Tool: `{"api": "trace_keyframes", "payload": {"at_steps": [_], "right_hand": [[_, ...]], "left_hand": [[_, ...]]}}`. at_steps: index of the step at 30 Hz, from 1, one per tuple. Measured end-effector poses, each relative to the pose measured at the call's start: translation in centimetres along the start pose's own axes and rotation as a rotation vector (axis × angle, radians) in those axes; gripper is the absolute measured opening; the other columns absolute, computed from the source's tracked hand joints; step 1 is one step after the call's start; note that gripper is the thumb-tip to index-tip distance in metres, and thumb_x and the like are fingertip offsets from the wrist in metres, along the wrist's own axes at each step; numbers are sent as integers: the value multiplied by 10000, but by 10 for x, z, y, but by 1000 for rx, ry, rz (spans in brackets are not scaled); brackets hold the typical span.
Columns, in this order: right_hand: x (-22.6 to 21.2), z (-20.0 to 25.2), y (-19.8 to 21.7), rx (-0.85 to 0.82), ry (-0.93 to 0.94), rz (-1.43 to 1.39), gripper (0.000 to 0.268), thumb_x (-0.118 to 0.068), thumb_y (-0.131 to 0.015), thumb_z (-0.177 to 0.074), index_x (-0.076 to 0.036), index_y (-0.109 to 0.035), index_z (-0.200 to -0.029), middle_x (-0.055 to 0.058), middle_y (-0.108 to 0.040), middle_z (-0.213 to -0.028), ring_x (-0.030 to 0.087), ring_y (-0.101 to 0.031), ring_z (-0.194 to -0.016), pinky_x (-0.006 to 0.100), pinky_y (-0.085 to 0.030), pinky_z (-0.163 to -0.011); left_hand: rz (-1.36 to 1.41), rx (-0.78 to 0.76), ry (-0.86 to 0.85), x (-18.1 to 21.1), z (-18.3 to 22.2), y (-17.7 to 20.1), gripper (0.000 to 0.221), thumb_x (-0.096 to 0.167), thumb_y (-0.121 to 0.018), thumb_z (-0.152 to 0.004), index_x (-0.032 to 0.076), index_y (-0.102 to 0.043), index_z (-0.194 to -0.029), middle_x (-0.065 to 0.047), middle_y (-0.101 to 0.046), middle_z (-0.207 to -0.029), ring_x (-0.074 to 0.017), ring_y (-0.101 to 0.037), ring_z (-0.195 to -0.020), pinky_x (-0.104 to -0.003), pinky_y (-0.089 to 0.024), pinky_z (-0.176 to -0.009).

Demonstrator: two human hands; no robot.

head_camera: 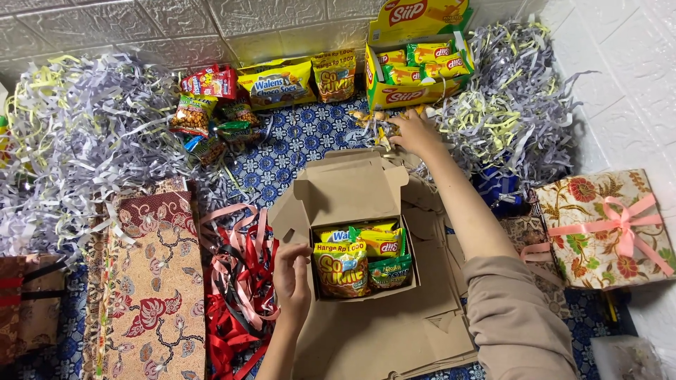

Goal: Packing a gift box with shredded paper filler, various snack packets, and a smaller decorative box.

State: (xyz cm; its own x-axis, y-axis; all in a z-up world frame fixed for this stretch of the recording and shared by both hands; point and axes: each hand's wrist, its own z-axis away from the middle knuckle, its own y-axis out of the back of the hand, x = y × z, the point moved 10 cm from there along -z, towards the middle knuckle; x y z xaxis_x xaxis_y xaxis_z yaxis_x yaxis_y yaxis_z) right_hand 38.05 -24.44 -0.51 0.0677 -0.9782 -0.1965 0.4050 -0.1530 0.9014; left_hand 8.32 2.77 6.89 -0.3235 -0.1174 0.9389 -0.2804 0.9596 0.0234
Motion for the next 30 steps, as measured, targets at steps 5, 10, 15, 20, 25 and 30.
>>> {"api": "trace_keyframes", "payload": {"at_steps": [5, 10, 15, 20, 25, 30], "right_hand": [[-5, -5, -3, 25, 20, -24, 534, -519, -488, -892, -265, -460, -1361, 174, -329, -1372, 435, -248, -1302, 583, -242, -1045], [-2, -25, -24, 103, 33, -55, 624, -531, -620, -824, -135, -473, -1283, 148, -354, -1302, 388, -270, -1251, 529, -416, -905], [-2, -38, -23, 382, 142, -29, 281, -204, -588, -906, -55, -486, -1120, 168, -397, -1108, 376, -371, -1064, 490, -501, -682], [10, -30, -14, 402, 192, -79, 229, -20, -560, -879, 32, -509, -1096, 186, -408, -1040, 363, -391, -981, 445, -444, -716], [23, -19, 16, 405, 129, -174, 360, -46, -629, -883, 92, -533, -1201, 163, -440, -1049, 294, -506, -886, 382, -466, -755], [20, 12, 63, 372, 115, -227, 235, -166, -683, -898, 44, -583, -860, 144, -466, -982, 252, -516, -790, 374, -484, -768]], "left_hand": [[-5, 1, -3, -2, 0, 1, 172, 117, -426, -970, 37, -544, -1066, -93, -567, -963, -171, -576, -886, -253, -499, -736], [-14, -4, 0, -3, 0, -1, 169, 115, -425, -970, 37, -542, -1064, -93, -566, -961, -171, -577, -882, -251, -501, -736], [-2, -5, 5, -3, 0, 1, 174, 93, -410, -974, 39, -543, -1073, -90, -548, -976, -167, -578, -884, -250, -493, -738], [23, 21, -5, -7, 0, 7, 167, 82, -416, -974, 40, -542, -1074, -89, -548, -973, -169, -595, -886, -246, -502, -723], [16, 39, -8, 2, -4, 9, 162, 84, -413, -974, 46, -543, -1063, -83, -560, -967, -164, -585, -880, -242, -498, -719], [32, 39, 3, 17, -10, 4, 162, 91, -410, -979, 50, -540, -1066, -83, -554, -981, -161, -582, -891, -250, -497, -747]]}}
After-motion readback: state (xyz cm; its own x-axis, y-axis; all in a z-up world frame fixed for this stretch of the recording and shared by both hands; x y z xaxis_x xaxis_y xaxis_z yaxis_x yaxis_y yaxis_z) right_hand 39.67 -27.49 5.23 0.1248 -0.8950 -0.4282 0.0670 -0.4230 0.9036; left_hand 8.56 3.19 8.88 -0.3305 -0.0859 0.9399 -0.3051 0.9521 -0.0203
